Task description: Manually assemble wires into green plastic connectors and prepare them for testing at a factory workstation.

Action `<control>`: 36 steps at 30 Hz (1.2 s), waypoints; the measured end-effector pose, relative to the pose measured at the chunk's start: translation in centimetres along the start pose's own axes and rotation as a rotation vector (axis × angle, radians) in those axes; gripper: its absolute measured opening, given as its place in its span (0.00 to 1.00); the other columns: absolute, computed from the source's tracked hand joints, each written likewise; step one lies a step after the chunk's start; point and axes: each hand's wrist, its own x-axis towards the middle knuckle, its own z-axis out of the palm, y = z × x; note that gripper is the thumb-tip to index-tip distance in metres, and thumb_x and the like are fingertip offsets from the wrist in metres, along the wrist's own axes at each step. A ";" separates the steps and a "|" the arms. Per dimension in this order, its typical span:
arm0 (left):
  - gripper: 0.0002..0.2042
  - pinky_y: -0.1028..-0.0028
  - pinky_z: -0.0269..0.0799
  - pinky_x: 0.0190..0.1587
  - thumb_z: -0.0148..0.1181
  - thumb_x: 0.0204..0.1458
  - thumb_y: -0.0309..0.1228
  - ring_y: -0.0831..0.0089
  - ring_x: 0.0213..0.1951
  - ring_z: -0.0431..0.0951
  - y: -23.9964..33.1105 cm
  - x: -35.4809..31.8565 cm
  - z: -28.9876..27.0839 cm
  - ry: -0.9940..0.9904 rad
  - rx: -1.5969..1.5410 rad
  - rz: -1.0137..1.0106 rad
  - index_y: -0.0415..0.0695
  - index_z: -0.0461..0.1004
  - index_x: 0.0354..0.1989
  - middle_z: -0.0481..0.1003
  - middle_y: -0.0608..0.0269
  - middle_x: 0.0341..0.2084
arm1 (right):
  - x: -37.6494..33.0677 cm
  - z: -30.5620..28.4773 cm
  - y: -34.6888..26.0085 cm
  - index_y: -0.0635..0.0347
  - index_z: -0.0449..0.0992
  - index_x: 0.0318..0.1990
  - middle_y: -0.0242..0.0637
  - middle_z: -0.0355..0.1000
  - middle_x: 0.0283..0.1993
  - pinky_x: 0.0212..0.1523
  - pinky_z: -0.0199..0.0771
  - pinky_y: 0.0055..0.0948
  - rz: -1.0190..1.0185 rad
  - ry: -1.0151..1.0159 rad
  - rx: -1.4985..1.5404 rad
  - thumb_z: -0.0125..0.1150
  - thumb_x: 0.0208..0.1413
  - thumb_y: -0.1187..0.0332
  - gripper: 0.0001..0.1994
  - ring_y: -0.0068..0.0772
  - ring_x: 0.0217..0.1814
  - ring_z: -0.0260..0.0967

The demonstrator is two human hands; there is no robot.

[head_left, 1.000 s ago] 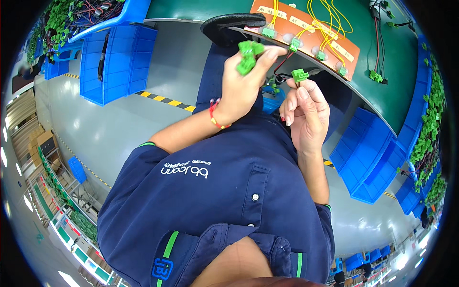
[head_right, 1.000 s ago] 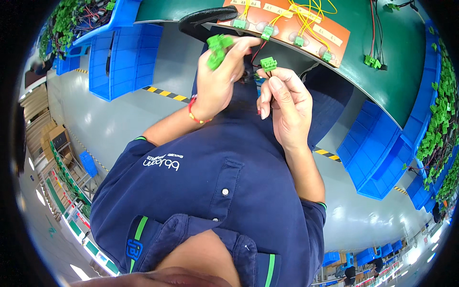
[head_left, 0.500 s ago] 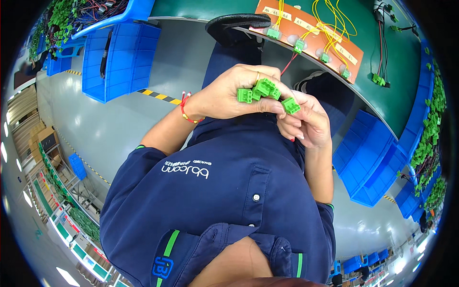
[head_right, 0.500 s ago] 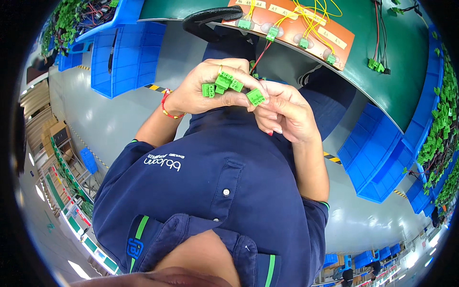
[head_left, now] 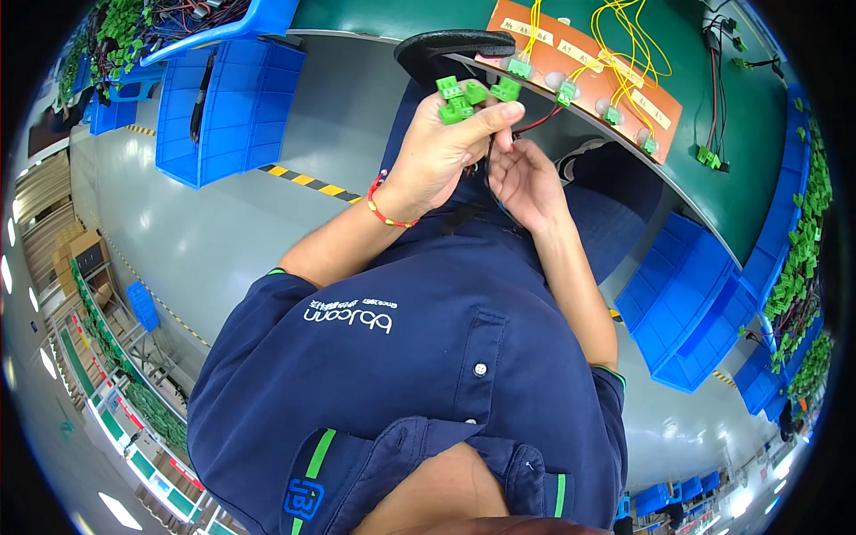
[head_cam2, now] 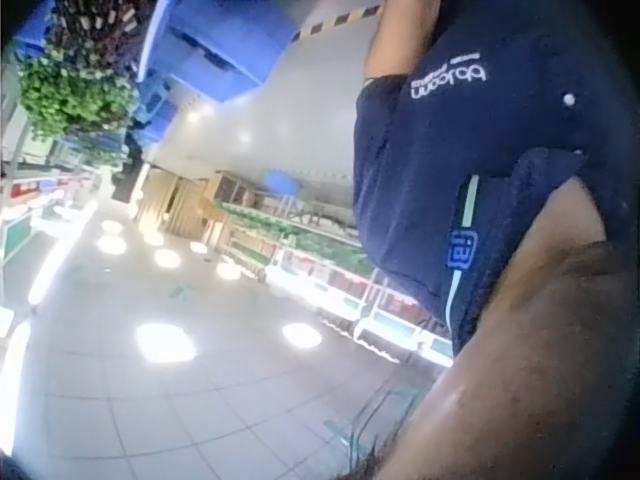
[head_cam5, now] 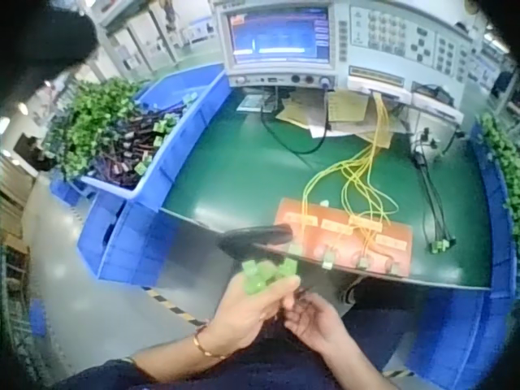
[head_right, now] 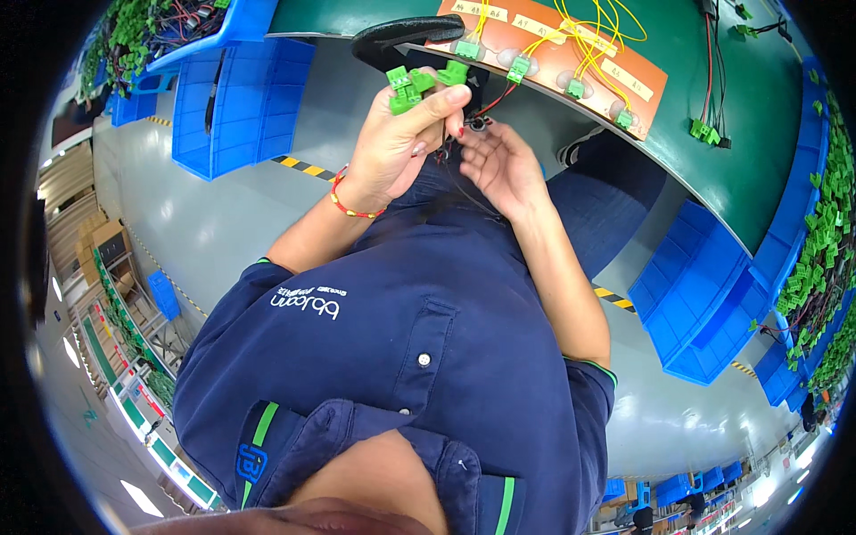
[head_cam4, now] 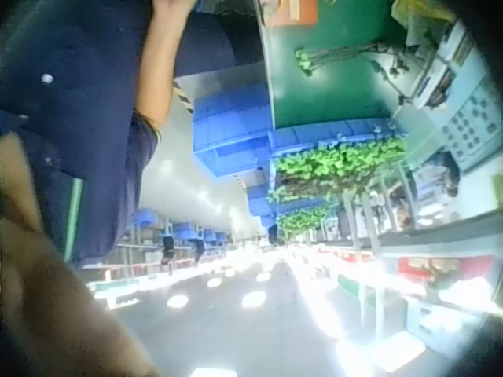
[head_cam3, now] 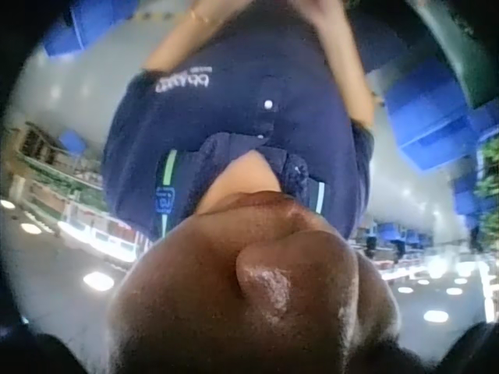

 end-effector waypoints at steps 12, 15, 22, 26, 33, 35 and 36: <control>0.06 0.84 0.52 0.19 0.66 0.53 0.27 0.88 0.17 0.64 0.1 0.9 0.9 0.095 0.119 0.148 0.44 0.75 0.27 0.71 0.71 0.16 | -1.2 -3.4 -4.1 0.63 0.74 0.43 0.36 0.73 0.38 0.41 0.75 0.30 -0.418 0.131 0.019 0.54 0.62 0.70 0.07 0.27 0.36 0.70; 0.06 0.84 0.62 0.24 0.67 0.51 0.25 0.86 0.22 0.69 0.1 1.1 0.8 0.057 0.109 0.106 0.39 0.77 0.34 0.76 0.68 0.24 | -4.0 -1.5 -3.1 0.63 0.73 0.44 0.38 0.74 0.42 0.41 0.75 0.29 -0.549 0.157 -0.059 0.52 0.64 0.69 0.08 0.28 0.38 0.71; 0.07 0.82 0.46 0.19 0.60 0.58 0.28 0.91 0.16 0.53 -1.0 0.5 -0.3 0.190 0.297 0.377 0.36 0.77 0.39 0.65 0.77 0.16 | -8.6 1.8 0.1 0.68 0.72 0.46 0.43 0.75 0.41 0.41 0.75 0.25 -0.710 0.133 -0.759 0.50 0.67 0.68 0.11 0.26 0.35 0.74; 0.08 0.82 0.57 0.25 0.57 0.59 0.25 0.87 0.22 0.63 -0.6 -1.8 0.3 0.127 0.634 0.567 0.36 0.77 0.44 0.67 0.73 0.25 | -9.3 3.5 0.5 0.70 0.72 0.47 0.40 0.74 0.40 0.40 0.73 0.22 -0.796 0.114 -0.927 0.51 0.66 0.70 0.10 0.23 0.34 0.72; 0.09 0.78 0.68 0.36 0.63 0.53 0.23 0.77 0.32 0.72 -1.1 -2.0 1.8 -0.277 0.730 0.380 0.37 0.78 0.43 0.71 0.64 0.30 | -9.1 5.3 0.0 0.69 0.73 0.45 0.39 0.72 0.37 0.35 0.72 0.21 -0.893 0.044 -1.313 0.55 0.61 0.77 0.07 0.24 0.31 0.70; 0.07 0.78 0.68 0.36 0.64 0.53 0.24 0.76 0.33 0.73 -1.3 -1.7 1.4 -0.271 0.619 0.365 0.37 0.79 0.39 0.72 0.63 0.30 | -9.4 5.0 -0.9 0.69 0.74 0.46 0.39 0.71 0.39 0.37 0.72 0.21 -0.852 -0.014 -1.471 0.57 0.60 0.76 0.09 0.24 0.32 0.70; 0.05 0.77 0.69 0.35 0.65 0.52 0.23 0.77 0.32 0.73 -1.1 -1.8 1.7 -0.240 0.646 0.365 0.37 0.80 0.36 0.72 0.63 0.29 | -9.4 5.2 -0.5 0.69 0.74 0.47 0.39 0.70 0.40 0.37 0.72 0.21 -0.879 0.030 -1.287 0.58 0.59 0.76 0.10 0.23 0.33 0.70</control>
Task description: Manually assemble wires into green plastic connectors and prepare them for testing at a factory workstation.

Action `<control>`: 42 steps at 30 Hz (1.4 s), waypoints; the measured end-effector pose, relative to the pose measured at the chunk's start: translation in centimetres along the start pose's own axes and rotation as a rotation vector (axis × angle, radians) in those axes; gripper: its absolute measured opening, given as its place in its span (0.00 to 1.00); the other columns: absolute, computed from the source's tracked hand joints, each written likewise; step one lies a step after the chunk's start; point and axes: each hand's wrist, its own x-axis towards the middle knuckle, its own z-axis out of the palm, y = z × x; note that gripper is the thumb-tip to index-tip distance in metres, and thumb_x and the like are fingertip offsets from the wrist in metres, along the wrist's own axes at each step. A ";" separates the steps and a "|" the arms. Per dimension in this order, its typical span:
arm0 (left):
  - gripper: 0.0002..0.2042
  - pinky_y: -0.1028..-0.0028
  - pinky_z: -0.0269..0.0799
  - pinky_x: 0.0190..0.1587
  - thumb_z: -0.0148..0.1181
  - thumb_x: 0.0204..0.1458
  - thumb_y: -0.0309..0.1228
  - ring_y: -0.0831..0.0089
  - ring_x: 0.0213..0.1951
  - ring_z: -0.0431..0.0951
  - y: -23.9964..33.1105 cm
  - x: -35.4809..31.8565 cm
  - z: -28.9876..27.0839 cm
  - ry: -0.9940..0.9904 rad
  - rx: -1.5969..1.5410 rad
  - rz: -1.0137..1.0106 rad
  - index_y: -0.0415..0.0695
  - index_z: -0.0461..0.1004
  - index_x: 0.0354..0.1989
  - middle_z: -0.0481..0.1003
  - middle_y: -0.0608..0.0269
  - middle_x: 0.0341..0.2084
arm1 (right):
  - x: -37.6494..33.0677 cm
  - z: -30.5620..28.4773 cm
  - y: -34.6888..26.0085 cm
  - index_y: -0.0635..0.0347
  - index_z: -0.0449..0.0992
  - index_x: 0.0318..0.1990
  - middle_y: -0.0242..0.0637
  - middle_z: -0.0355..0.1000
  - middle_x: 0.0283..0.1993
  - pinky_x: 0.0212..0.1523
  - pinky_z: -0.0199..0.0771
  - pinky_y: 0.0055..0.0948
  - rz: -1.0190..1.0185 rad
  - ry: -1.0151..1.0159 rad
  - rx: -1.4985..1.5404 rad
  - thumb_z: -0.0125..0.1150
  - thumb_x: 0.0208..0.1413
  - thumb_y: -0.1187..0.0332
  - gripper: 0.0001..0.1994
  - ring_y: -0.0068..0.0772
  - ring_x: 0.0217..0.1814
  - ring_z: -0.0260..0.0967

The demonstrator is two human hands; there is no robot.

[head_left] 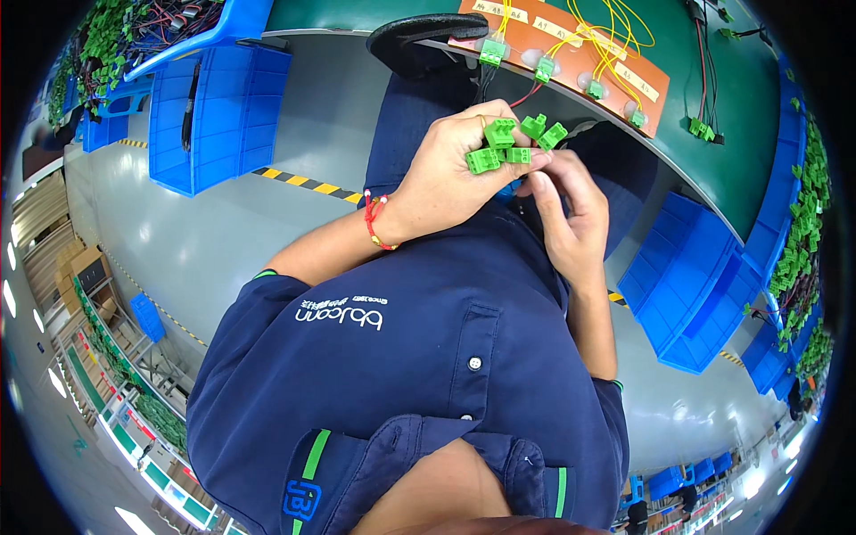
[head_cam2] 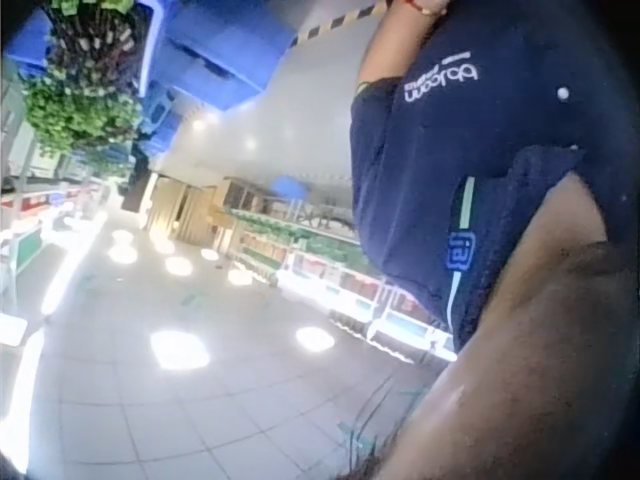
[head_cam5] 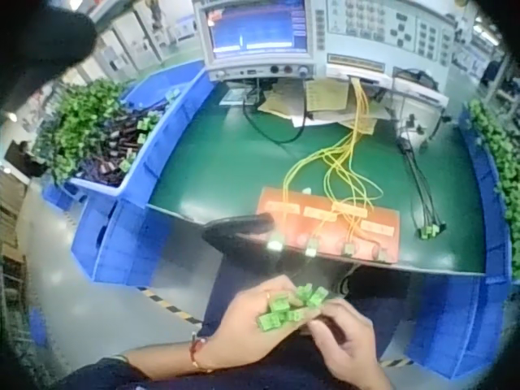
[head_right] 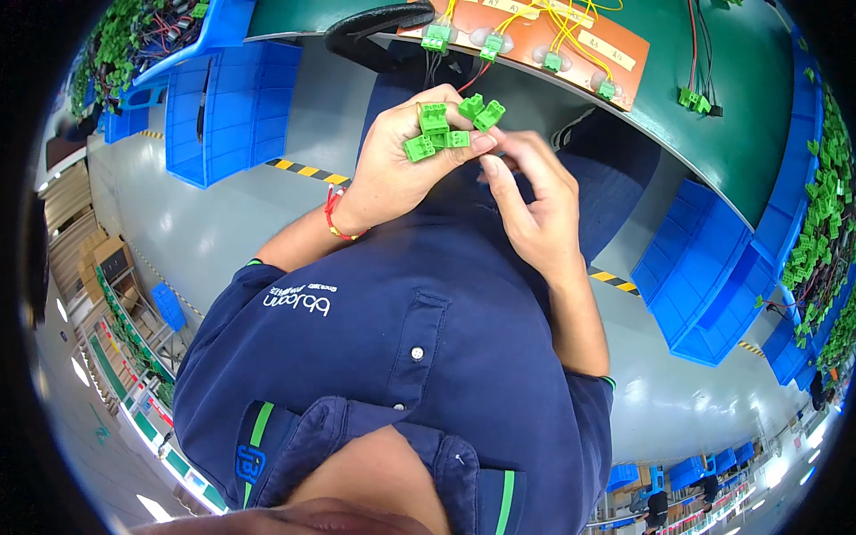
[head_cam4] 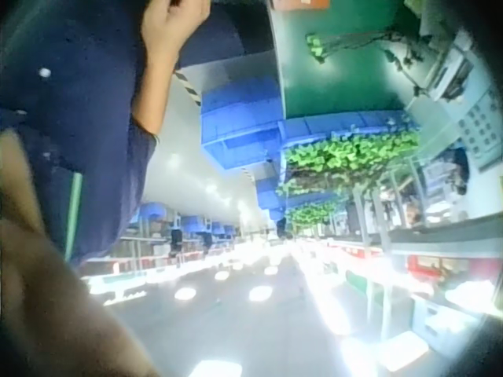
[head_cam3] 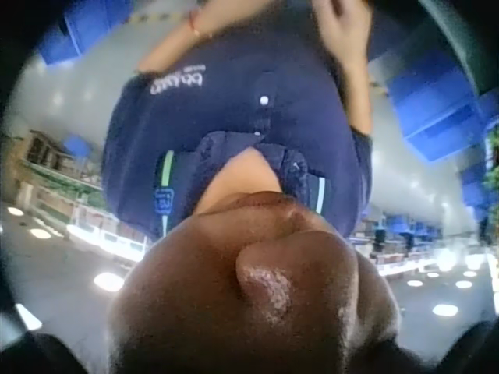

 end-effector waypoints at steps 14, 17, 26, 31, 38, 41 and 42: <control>0.06 0.78 0.69 0.33 0.63 0.52 0.22 0.77 0.29 0.73 -0.1 0.6 0.6 -0.061 0.094 0.054 0.35 0.77 0.37 0.72 0.63 0.27 | 2.3 0.0 -0.3 0.68 0.77 0.45 0.33 0.70 0.46 0.35 0.67 0.17 0.094 0.133 0.460 0.60 0.58 0.77 0.09 0.18 0.38 0.68; 0.05 0.78 0.68 0.34 0.63 0.54 0.24 0.79 0.30 0.73 0.1 0.7 0.8 -0.051 -0.055 -0.014 0.36 0.77 0.37 0.73 0.64 0.28 | 2.5 -0.4 -0.2 0.66 0.77 0.45 0.33 0.74 0.43 0.33 0.67 0.17 0.278 0.099 0.825 0.57 0.61 0.71 0.09 0.17 0.35 0.68; 0.04 0.80 0.69 0.36 0.61 0.56 0.24 0.81 0.32 0.73 -0.3 0.9 1.2 0.076 -0.079 -0.061 0.37 0.78 0.36 0.74 0.66 0.29 | 2.3 0.5 -0.8 0.66 0.74 0.44 0.36 0.76 0.39 0.33 0.69 0.18 0.035 0.288 0.297 0.51 0.66 0.68 0.10 0.16 0.30 0.67; 0.04 0.79 0.71 0.35 0.61 0.56 0.24 0.80 0.31 0.76 -0.4 1.1 1.1 0.147 -0.200 0.019 0.37 0.78 0.35 0.76 0.64 0.28 | 2.4 -1.2 -0.4 0.68 0.76 0.43 0.41 0.76 0.40 0.36 0.67 0.21 0.041 0.371 0.297 0.50 0.66 0.69 0.11 0.19 0.32 0.68; 0.13 0.85 0.49 0.16 0.48 0.63 0.33 0.89 0.11 0.52 -0.4 0.8 0.3 -0.317 -1.142 -0.641 0.36 0.72 0.32 0.73 0.64 0.25 | 1.9 -1.1 -0.8 0.72 0.77 0.43 0.44 0.75 0.45 0.31 0.63 0.19 0.128 -0.048 0.647 0.51 0.64 0.68 0.13 0.22 0.31 0.70; 0.13 0.85 0.46 0.15 0.49 0.63 0.33 0.90 0.12 0.50 -0.5 0.6 0.3 -0.287 -1.212 -0.702 0.35 0.74 0.33 0.73 0.65 0.25 | 2.0 -0.9 -1.2 0.71 0.77 0.42 0.39 0.76 0.36 0.27 0.61 0.17 0.168 -0.005 0.539 0.52 0.65 0.68 0.13 0.21 0.28 0.70; 0.13 0.85 0.46 0.15 0.49 0.63 0.33 0.90 0.12 0.50 -0.3 0.7 0.4 -0.289 -1.213 -0.702 0.35 0.74 0.33 0.73 0.65 0.25 | 2.1 -0.9 -1.0 0.71 0.77 0.42 0.36 0.74 0.31 0.26 0.60 0.17 0.190 0.029 0.618 0.52 0.65 0.67 0.13 0.20 0.26 0.69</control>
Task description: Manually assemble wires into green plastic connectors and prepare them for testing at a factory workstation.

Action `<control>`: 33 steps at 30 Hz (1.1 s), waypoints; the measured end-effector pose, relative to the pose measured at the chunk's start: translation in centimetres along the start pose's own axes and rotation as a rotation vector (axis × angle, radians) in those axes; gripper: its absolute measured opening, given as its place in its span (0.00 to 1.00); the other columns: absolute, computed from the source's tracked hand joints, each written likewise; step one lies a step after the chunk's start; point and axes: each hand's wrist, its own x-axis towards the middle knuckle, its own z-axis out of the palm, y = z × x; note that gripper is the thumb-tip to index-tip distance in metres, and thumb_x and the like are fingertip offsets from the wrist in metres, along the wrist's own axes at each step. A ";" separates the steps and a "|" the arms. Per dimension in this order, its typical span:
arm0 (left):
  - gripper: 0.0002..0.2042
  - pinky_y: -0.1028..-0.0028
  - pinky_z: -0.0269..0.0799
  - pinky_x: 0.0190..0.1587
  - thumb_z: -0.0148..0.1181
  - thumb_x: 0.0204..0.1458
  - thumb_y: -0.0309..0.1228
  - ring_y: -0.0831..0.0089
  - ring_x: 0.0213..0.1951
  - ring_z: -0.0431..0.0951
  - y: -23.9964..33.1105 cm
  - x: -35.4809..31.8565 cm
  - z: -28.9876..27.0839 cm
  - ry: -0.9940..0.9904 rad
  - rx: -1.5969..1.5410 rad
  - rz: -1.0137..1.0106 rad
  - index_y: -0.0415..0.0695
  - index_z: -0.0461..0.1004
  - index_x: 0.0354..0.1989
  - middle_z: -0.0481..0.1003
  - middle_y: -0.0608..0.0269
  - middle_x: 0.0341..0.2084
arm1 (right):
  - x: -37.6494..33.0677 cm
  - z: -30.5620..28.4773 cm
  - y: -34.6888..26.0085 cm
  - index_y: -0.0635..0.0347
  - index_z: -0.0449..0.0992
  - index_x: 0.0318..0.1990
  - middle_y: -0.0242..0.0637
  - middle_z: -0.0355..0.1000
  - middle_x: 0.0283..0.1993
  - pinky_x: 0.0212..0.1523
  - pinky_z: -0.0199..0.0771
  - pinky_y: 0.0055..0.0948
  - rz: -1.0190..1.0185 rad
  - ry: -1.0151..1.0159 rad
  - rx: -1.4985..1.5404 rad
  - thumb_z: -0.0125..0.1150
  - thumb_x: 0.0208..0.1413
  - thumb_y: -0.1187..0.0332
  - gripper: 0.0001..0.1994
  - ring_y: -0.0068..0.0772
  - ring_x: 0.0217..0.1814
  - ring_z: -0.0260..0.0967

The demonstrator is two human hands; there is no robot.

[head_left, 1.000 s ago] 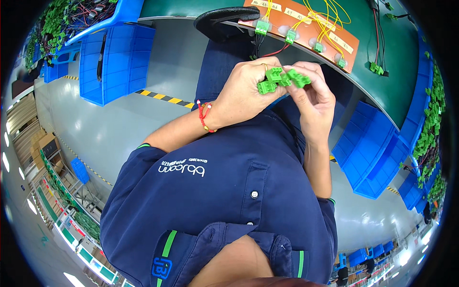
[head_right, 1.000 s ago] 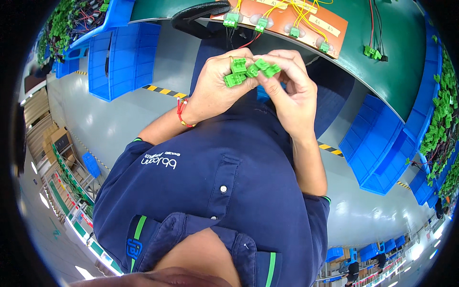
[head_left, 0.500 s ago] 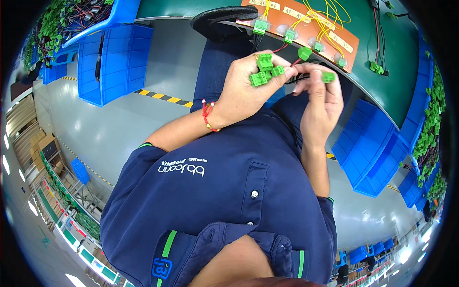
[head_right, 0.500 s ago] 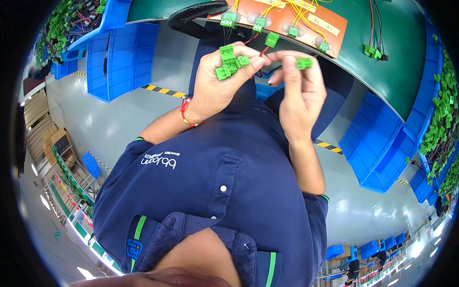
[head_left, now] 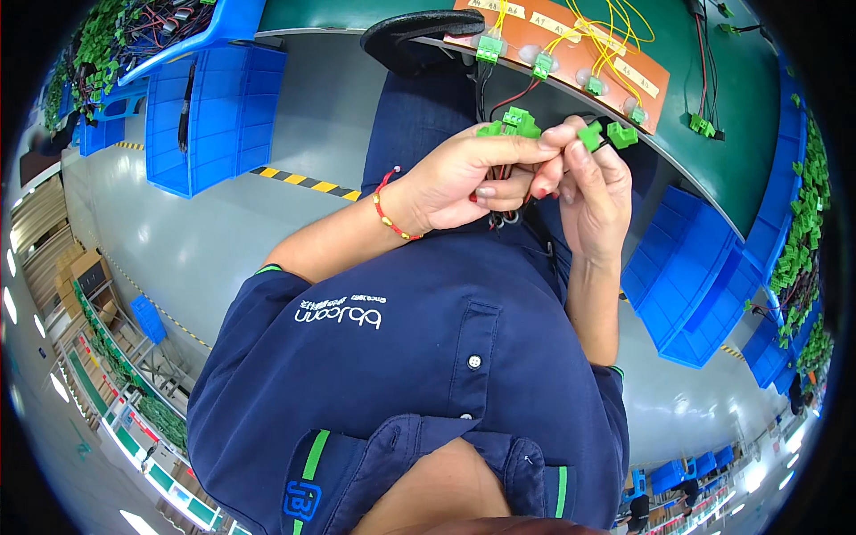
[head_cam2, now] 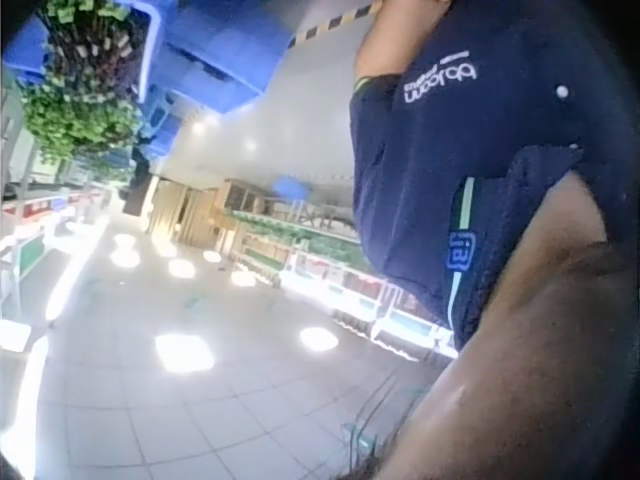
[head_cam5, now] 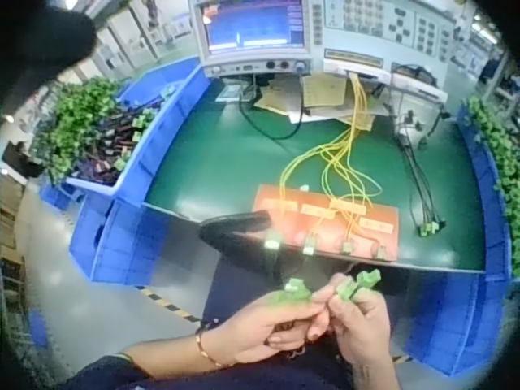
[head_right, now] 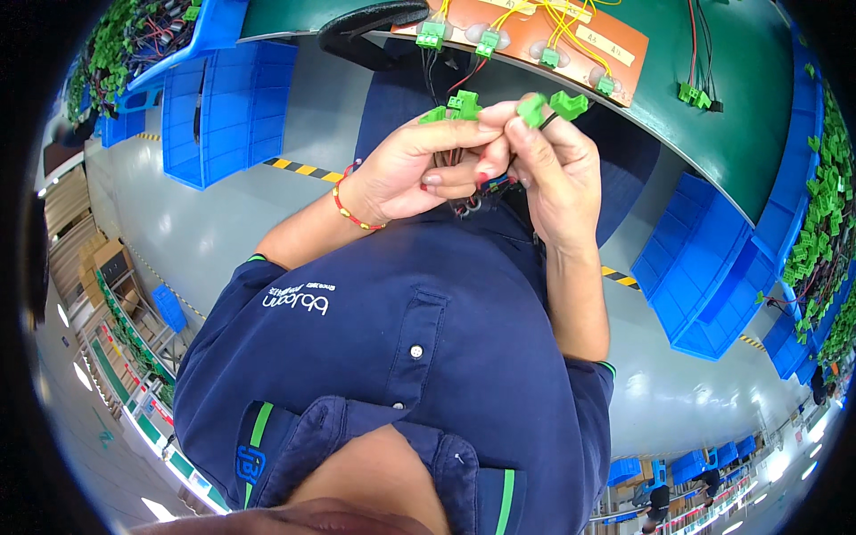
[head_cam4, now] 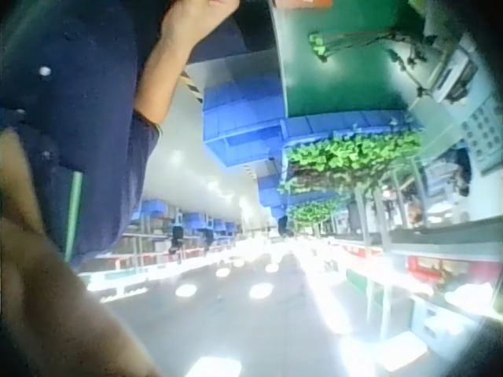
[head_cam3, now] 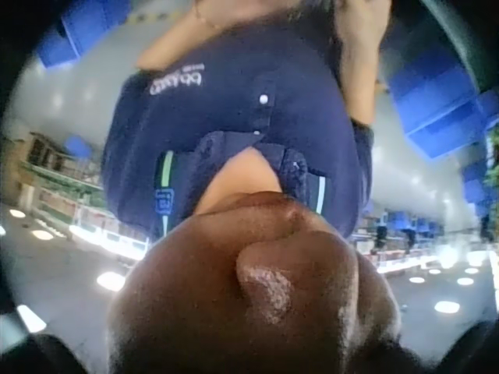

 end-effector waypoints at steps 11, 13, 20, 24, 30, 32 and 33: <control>0.10 0.80 0.70 0.38 0.55 0.61 0.29 0.82 0.34 0.75 -1.4 -0.8 -1.6 0.296 0.933 0.564 0.37 0.76 0.45 0.78 0.64 0.34 | 1.5 0.5 0.1 0.67 0.81 0.36 0.26 0.69 0.25 0.23 0.56 0.13 -0.169 0.375 -0.521 0.61 0.60 0.69 0.09 0.09 0.22 0.56; 0.10 0.85 0.62 0.26 0.53 0.62 0.30 0.87 0.24 0.68 -0.7 -1.7 -0.9 0.407 0.945 0.493 0.37 0.75 0.45 0.78 0.65 0.34 | 1.5 0.3 0.4 0.67 0.80 0.35 0.25 0.69 0.25 0.23 0.55 0.13 -0.226 0.393 -0.584 0.61 0.59 0.70 0.08 0.09 0.22 0.56; 0.08 0.85 0.53 0.21 0.52 0.63 0.27 0.89 0.18 0.58 -0.7 -2.3 -3.1 0.526 0.669 0.606 0.38 0.72 0.45 0.73 0.64 0.27 | 1.6 1.0 -0.7 0.68 0.79 0.32 0.23 0.68 0.23 0.24 0.54 0.13 -0.234 0.386 -0.656 0.62 0.58 0.71 0.07 0.08 0.23 0.57; 0.09 0.85 0.54 0.21 0.53 0.62 0.28 0.88 0.18 0.59 -0.6 -2.2 -3.3 0.529 0.588 0.628 0.38 0.70 0.47 0.73 0.63 0.28 | 1.8 1.2 -1.2 0.68 0.80 0.34 0.23 0.68 0.23 0.24 0.54 0.12 -0.211 0.401 -0.690 0.62 0.59 0.71 0.08 0.08 0.23 0.57; 0.16 0.85 0.56 0.21 0.52 0.63 0.29 0.88 0.19 0.60 -0.8 -1.9 -3.8 0.517 0.665 0.537 0.39 0.66 0.58 0.72 0.65 0.28 | 1.9 1.2 -1.2 0.67 0.82 0.37 0.24 0.68 0.21 0.20 0.54 0.14 -0.129 0.459 -0.630 0.61 0.60 0.67 0.10 0.09 0.19 0.56; 0.18 0.86 0.56 0.22 0.52 0.63 0.32 0.89 0.20 0.60 -1.0 -1.9 -4.3 0.485 0.756 0.416 0.40 0.67 0.60 0.72 0.69 0.28 | 2.0 0.4 -1.1 0.68 0.81 0.38 0.26 0.68 0.21 0.18 0.55 0.15 -0.047 0.397 -0.398 0.61 0.61 0.67 0.11 0.11 0.17 0.56; 0.18 0.86 0.56 0.22 0.52 0.63 0.32 0.89 0.20 0.60 -1.0 -1.9 -4.4 0.484 0.757 0.418 0.40 0.67 0.60 0.72 0.69 0.28 | 1.7 -0.8 -1.4 0.69 0.80 0.40 0.29 0.71 0.23 0.21 0.62 0.17 0.000 0.349 -0.270 0.60 0.61 0.67 0.11 0.14 0.18 0.59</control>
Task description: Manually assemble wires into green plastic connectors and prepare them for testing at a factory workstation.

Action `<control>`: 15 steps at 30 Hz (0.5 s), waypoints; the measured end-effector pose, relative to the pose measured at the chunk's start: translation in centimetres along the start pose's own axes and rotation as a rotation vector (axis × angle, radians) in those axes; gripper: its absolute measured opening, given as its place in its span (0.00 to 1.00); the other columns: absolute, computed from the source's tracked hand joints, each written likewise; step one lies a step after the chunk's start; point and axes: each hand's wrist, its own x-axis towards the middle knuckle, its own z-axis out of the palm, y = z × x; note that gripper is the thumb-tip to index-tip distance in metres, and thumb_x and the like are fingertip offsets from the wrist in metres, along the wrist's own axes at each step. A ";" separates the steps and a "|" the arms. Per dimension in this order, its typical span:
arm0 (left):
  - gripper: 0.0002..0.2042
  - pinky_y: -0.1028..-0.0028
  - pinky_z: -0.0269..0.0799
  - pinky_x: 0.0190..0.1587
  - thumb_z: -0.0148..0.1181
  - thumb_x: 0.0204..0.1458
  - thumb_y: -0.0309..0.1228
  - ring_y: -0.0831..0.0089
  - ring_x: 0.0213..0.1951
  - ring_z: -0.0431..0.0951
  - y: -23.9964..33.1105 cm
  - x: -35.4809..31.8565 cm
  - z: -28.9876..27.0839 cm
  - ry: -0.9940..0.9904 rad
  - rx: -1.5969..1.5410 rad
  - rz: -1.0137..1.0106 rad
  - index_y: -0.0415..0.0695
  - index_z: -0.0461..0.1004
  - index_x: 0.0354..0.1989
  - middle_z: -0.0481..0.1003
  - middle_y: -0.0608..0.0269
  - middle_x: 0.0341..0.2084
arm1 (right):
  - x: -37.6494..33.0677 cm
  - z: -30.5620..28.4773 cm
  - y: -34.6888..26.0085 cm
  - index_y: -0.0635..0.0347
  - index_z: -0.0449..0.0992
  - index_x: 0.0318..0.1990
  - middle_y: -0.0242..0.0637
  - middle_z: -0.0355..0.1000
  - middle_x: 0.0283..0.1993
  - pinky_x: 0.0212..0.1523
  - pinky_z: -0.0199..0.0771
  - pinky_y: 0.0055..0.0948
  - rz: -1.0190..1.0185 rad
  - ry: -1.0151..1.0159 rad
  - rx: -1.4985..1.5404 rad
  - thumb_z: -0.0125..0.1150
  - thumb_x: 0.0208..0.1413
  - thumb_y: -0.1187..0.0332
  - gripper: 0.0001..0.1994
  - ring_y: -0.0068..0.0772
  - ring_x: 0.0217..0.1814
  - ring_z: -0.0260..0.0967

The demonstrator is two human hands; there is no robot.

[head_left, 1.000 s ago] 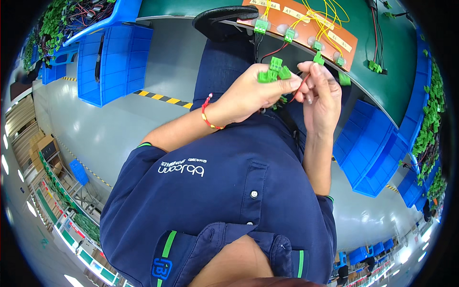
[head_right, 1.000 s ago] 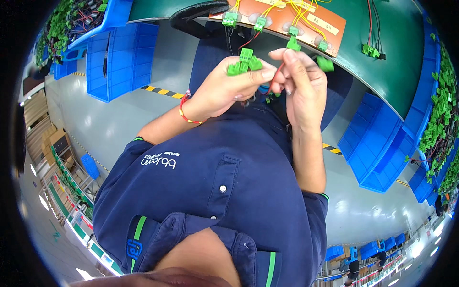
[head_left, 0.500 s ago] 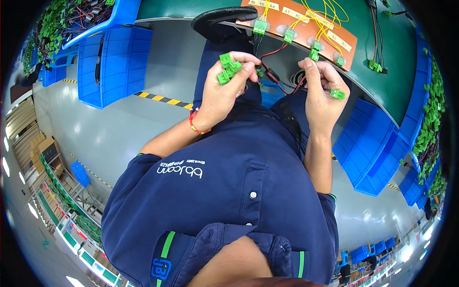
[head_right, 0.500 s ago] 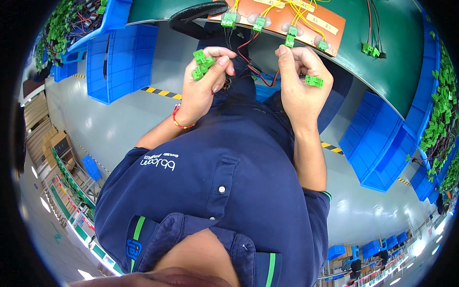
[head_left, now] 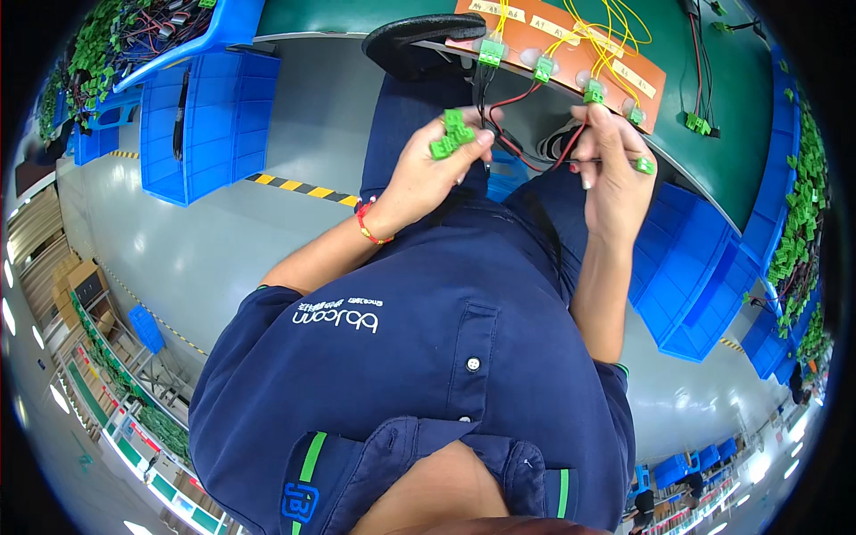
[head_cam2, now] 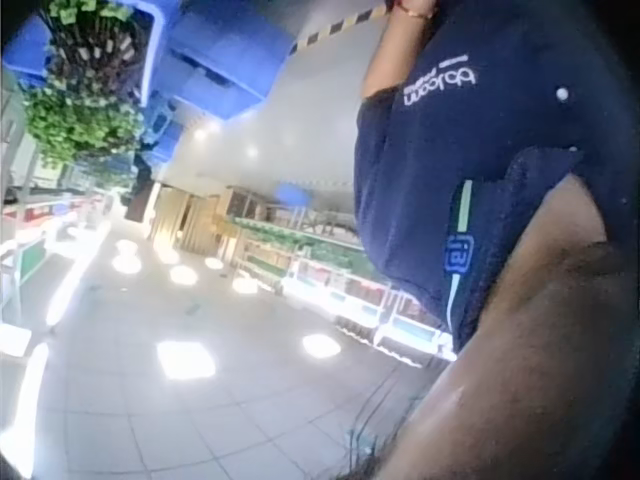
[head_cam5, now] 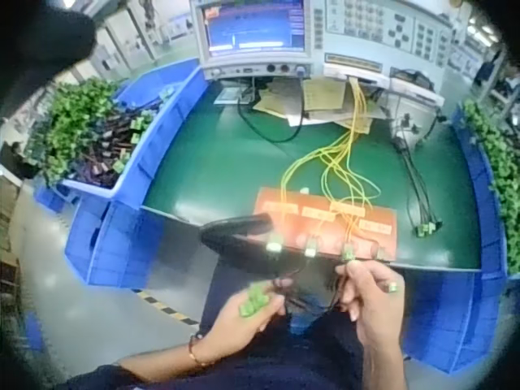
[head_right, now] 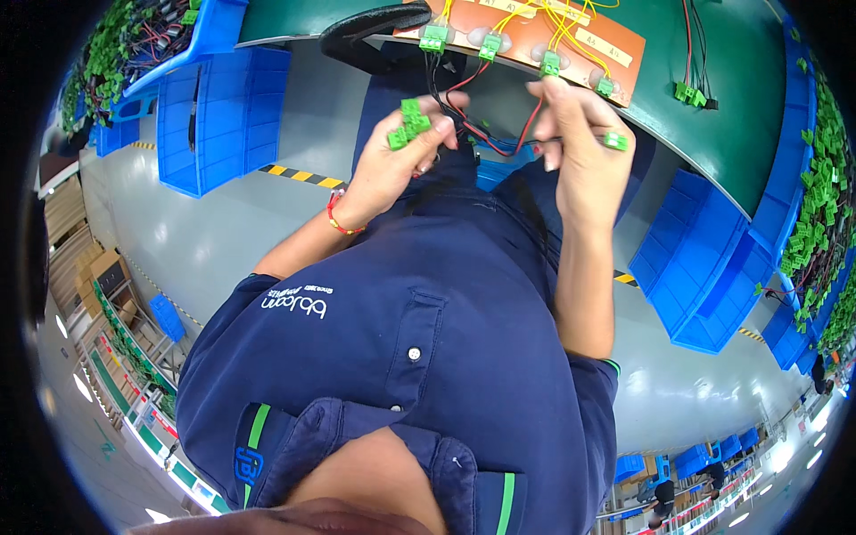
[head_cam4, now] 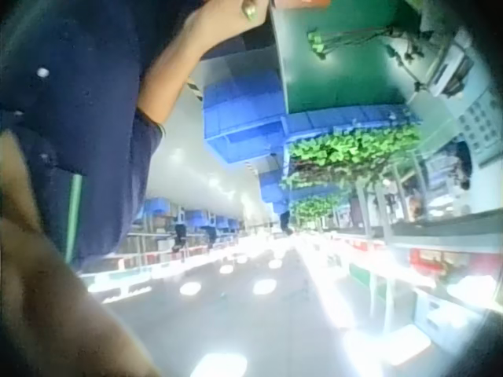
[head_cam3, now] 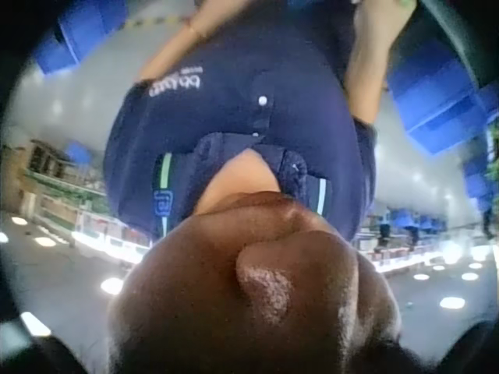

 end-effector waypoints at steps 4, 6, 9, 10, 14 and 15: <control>0.14 0.86 0.57 0.22 0.54 0.62 0.36 0.89 0.21 0.61 -0.3 0.0 0.3 -0.107 0.130 0.008 0.43 0.74 0.51 0.73 0.74 0.26 | -0.8 -2.5 1.5 0.69 0.75 0.49 0.39 0.75 0.37 0.41 0.75 0.28 -0.031 -0.160 0.371 0.55 0.64 0.68 0.13 0.24 0.31 0.70; 0.12 0.85 0.58 0.23 0.56 0.62 0.37 0.89 0.22 0.62 -0.7 0.1 0.2 -0.123 0.242 -0.014 0.43 0.75 0.46 0.74 0.74 0.25 | -2.1 -1.9 1.3 0.69 0.74 0.49 0.41 0.75 0.39 0.44 0.76 0.29 -0.016 -0.056 0.398 0.53 0.64 0.68 0.13 0.26 0.35 0.72; 0.10 0.78 0.70 0.35 0.58 0.60 0.34 0.82 0.30 0.73 -0.3 0.1 0.3 -0.204 0.392 -0.044 0.38 0.76 0.38 0.76 0.67 0.24 | -2.3 -1.9 1.7 0.70 0.75 0.47 0.42 0.75 0.37 0.38 0.74 0.25 -0.130 -0.010 0.185 0.52 0.65 0.68 0.12 0.26 0.31 0.72; 0.10 0.78 0.70 0.35 0.58 0.60 0.34 0.82 0.30 0.73 -0.5 0.1 0.6 -0.210 0.394 -0.045 0.38 0.76 0.38 0.76 0.67 0.24 | -2.2 -2.0 1.7 0.71 0.75 0.46 0.42 0.75 0.35 0.36 0.73 0.24 -0.201 -0.007 0.033 0.52 0.66 0.68 0.12 0.25 0.29 0.71; 0.09 0.76 0.71 0.35 0.59 0.59 0.32 0.79 0.29 0.76 -0.3 -0.2 1.1 -0.321 0.421 -0.012 0.38 0.76 0.38 0.78 0.65 0.25 | -1.7 -1.8 1.2 0.71 0.75 0.45 0.35 0.70 0.25 0.23 0.64 0.17 -0.178 0.028 0.060 0.50 0.67 0.67 0.13 0.19 0.19 0.63; 0.08 0.75 0.72 0.35 0.59 0.58 0.31 0.77 0.29 0.76 -0.8 -0.3 1.0 -0.381 0.354 0.056 0.38 0.77 0.39 0.78 0.65 0.26 | -1.6 -1.6 1.0 0.72 0.75 0.44 0.32 0.67 0.20 0.20 0.60 0.16 -0.159 0.044 0.052 0.49 0.67 0.67 0.14 0.16 0.16 0.58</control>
